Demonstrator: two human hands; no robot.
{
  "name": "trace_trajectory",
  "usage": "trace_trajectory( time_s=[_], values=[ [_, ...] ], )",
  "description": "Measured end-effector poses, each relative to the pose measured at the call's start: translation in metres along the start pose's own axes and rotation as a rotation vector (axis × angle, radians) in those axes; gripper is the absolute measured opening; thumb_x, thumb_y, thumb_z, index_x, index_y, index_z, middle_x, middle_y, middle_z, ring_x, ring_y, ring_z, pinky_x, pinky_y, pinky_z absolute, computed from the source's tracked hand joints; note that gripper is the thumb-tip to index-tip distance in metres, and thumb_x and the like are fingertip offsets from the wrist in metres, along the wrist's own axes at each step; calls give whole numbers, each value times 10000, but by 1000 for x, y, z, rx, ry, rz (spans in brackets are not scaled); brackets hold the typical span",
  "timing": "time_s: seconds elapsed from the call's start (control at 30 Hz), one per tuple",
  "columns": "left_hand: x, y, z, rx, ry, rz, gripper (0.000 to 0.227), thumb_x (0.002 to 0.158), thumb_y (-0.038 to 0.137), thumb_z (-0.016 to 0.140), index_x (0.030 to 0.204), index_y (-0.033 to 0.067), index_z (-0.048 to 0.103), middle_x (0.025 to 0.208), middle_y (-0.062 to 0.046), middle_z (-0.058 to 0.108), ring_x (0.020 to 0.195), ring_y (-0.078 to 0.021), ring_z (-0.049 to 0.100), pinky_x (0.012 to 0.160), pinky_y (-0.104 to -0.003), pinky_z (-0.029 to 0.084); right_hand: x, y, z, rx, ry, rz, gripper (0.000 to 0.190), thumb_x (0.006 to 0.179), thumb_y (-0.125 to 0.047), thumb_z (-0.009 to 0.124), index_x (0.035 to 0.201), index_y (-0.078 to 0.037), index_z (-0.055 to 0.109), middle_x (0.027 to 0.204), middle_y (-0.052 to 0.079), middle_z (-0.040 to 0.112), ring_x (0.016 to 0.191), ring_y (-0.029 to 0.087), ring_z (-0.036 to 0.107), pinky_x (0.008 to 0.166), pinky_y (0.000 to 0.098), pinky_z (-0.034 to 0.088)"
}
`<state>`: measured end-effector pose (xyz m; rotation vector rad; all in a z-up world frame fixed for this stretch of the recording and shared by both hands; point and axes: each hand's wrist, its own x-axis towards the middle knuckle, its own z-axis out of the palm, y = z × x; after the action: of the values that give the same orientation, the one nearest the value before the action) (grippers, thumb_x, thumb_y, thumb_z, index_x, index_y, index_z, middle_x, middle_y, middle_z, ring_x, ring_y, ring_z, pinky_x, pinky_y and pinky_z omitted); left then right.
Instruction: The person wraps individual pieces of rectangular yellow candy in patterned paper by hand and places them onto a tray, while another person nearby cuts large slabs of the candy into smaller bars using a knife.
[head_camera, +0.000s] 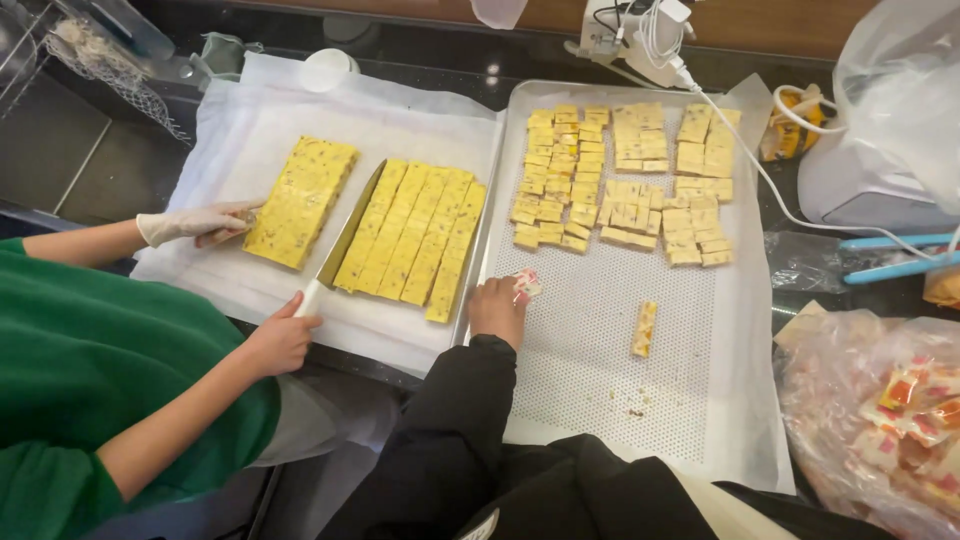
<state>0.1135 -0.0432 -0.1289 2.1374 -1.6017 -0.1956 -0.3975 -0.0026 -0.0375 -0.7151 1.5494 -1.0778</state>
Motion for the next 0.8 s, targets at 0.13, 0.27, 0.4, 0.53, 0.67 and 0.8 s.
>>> trace_trajectory(
  time_s=[0.13, 0.27, 0.4, 0.53, 0.67, 0.8],
  values=[
    [4, -18, 17, 179, -7, 51, 306, 735, 239, 787, 986, 165, 628, 878, -42, 606, 828, -297, 636, 738, -431, 518, -8, -13, 2, -333, 170, -146, 312, 1130, -371, 516, 1233, -107, 644, 1034, 74, 665, 815, 252, 637, 558, 435, 503],
    [5, -25, 30, 198, -60, 11, 287, 731, 240, 789, 960, 156, 637, 821, -70, 607, 806, -316, 642, 738, -442, 518, -24, -25, 12, -660, 330, -281, 368, 1223, -339, 561, 1246, 15, 658, 1021, 171, 653, 818, 332, 626, 622, 464, 495],
    [19, 14, -38, 93, -405, -165, 199, 903, 314, 679, 857, 135, 603, 764, -69, 656, 732, -275, 587, 627, -383, 438, -59, -65, 56, -869, 434, -368, 420, 1286, -316, 591, 1254, 97, 665, 1013, 237, 644, 820, 385, 618, 666, 483, 490],
    [15, 24, -53, 186, -434, -199, 141, 927, 308, 642, 920, 169, 662, 885, -48, 664, 886, -250, 590, 733, -375, 462, -125, -136, 156, -772, 195, -560, 622, 919, -35, 607, 1489, 79, 387, 1514, 269, 296, 1219, 412, 408, 896, 517, 380],
    [-3, 54, -94, -52, -226, -153, 201, 801, 275, 798, 789, 110, 683, 1002, -59, 668, 967, -234, 575, 847, -386, 465, -116, -128, 177, -718, -79, -581, 412, 875, -86, 589, 1281, -22, 577, 1484, 177, 442, 1105, 268, 542, 970, 424, 483],
    [-33, 129, -171, -731, -538, -305, 338, 929, 82, 530, 664, 160, 333, 1245, -23, 707, 1225, -172, 660, 824, -200, 608, -110, -111, 200, -629, -320, -534, 330, 848, -110, 618, 1168, -51, 673, 1254, 119, 646, 1041, 204, 665, 972, 327, 543]
  ],
)
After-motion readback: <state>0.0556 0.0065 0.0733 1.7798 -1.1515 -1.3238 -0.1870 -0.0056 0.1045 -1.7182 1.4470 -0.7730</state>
